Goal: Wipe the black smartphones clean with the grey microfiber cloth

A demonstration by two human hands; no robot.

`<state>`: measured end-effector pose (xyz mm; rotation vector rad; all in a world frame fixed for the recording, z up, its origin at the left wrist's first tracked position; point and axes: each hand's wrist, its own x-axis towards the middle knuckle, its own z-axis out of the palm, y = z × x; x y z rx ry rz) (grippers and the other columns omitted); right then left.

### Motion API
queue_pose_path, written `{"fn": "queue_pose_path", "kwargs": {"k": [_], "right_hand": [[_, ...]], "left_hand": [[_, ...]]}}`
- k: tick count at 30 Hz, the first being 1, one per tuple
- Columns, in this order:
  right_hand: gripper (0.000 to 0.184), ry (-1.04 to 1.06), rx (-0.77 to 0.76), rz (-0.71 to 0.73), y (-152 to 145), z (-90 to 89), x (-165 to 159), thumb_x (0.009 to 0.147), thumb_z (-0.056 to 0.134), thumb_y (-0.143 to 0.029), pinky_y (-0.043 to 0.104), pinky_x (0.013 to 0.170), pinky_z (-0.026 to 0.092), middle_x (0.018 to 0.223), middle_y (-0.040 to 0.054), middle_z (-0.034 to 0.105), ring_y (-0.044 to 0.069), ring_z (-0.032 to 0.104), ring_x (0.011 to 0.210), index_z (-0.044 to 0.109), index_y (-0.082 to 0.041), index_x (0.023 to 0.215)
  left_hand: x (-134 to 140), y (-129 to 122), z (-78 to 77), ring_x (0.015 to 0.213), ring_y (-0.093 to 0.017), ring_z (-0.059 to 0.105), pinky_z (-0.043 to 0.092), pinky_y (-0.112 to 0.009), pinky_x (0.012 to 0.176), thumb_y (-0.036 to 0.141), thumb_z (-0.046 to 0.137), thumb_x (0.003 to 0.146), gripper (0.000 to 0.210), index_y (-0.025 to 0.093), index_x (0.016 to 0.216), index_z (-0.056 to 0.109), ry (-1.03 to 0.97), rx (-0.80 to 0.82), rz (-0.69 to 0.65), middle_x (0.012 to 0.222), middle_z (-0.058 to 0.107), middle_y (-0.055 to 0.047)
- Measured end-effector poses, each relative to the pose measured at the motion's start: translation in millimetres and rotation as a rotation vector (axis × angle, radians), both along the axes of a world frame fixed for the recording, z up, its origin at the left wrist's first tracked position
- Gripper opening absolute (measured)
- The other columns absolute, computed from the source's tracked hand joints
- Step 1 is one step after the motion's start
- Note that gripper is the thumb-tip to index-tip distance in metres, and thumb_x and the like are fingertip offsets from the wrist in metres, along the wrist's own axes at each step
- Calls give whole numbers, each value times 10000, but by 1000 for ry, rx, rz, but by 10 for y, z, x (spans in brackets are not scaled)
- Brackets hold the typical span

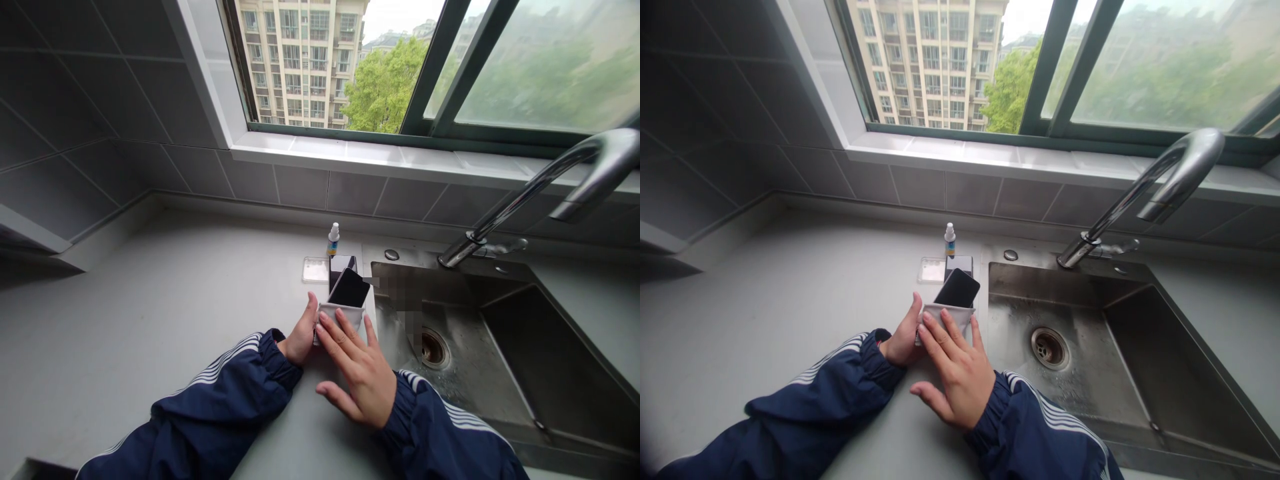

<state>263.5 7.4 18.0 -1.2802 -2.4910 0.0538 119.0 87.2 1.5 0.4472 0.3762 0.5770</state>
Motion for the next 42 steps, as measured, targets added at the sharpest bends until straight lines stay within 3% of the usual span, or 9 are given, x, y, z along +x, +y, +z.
{"fn": "queue_pose_path", "kwargs": {"k": [6,11,14,22,25,29,32,37,42], "right_hand": [[700,27,63,-190,56,-86,59,986,359,-522,641,1156,57,1592,94,226,336,152,1484,138,-177,1554],[657,87,82,-315,113,-67,153,1002,309,-474,657,1132,147,1595,106,218,336,144,1486,104,-190,1559],[658,113,82,-358,135,-56,185,1000,321,-463,662,1127,161,1599,104,207,339,139,1486,92,-206,1560],[666,126,58,-337,134,-69,173,1001,304,-499,675,1117,168,1602,100,189,347,99,1490,101,-198,1560],[696,90,43,-276,99,-75,132,991,336,-519,678,1125,136,1594,104,212,351,106,1488,105,-190,1559],[759,41,25,-133,32,-61,63,962,400,-559,655,1154,37,1589,103,228,361,110,1486,139,-161,1554],[757,19,4,-25,0,-36,33,963,384,-581,618,1172,-10,1596,98,205,356,105,1487,187,-140,1545],[714,42,-5,37,-3,-11,25,980,302,-596,599,1176,-64,1587,88,244,337,123,1488,263,-134,1524],[671,15,-1,33,22,-9,42,987,346,-549,601,1172,-74,1583,81,258,326,145,1486,273,-148,1520]], "left_hand": [[10,-37,-117,1197,-270,579,342,-406,1074,647,237,936,740,135,1414,477,26,193,-23,1253,643,-162],[-27,-51,-148,713,-216,671,501,-353,709,616,194,954,686,215,1463,419,121,305,-117,906,720,-105],[-46,-59,-110,614,-198,648,503,-336,635,635,207,943,693,224,1456,427,147,310,-168,878,707,-100],[-29,-55,-74,663,-202,658,503,-332,652,596,238,961,662,171,1374,534,159,259,-150,893,713,-115],[-20,-42,-93,767,-222,683,500,-357,768,578,271,966,639,162,1367,543,160,195,-74,977,728,-129],[-13,-21,-87,906,-272,694,447,-424,949,639,282,939,739,83,1349,547,125,63,-70,1030,726,-168],[0,-8,-37,1088,-273,647,391,-384,1047,623,331,939,726,50,1319,562,110,-5,10,1121,702,-185],[21,7,43,1089,-269,654,405,-361,1050,613,354,937,716,36,1300,573,82,-78,49,1129,697,-200],[14,5,37,1098,-269,649,393,-363,1060,621,344,936,734,30,1311,564,69,-74,35,1129,696,-201]]}}
